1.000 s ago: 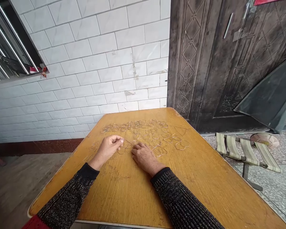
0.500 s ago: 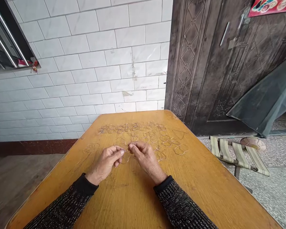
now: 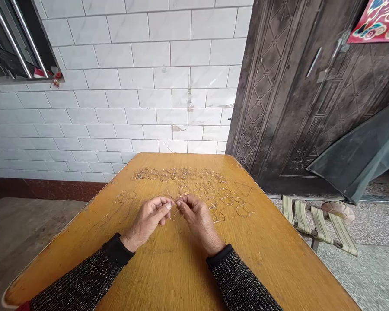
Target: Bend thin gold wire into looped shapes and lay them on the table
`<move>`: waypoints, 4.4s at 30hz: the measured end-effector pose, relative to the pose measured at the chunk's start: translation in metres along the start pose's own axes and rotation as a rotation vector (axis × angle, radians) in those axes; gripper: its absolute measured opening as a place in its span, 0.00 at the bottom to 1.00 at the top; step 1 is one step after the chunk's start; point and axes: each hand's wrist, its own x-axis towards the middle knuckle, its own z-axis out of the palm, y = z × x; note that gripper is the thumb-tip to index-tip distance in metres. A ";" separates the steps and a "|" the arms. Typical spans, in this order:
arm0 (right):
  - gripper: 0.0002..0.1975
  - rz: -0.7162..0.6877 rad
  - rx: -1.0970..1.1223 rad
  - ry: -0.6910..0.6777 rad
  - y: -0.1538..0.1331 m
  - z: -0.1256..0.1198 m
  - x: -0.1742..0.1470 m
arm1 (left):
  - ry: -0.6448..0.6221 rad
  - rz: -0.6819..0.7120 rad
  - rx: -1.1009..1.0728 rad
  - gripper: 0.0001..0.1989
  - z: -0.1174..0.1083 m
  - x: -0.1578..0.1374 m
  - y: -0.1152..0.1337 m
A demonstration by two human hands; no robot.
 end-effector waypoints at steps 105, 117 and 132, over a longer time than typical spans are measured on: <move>0.14 0.186 0.537 -0.196 -0.016 0.004 -0.004 | -0.020 0.089 0.059 0.12 -0.010 0.007 0.000; 0.15 0.195 0.293 -0.312 -0.013 0.009 -0.008 | 0.046 0.207 0.287 0.11 -0.014 0.008 0.003; 0.15 0.167 0.254 -0.296 -0.019 0.008 -0.008 | 0.106 0.311 0.448 0.13 -0.017 0.005 0.010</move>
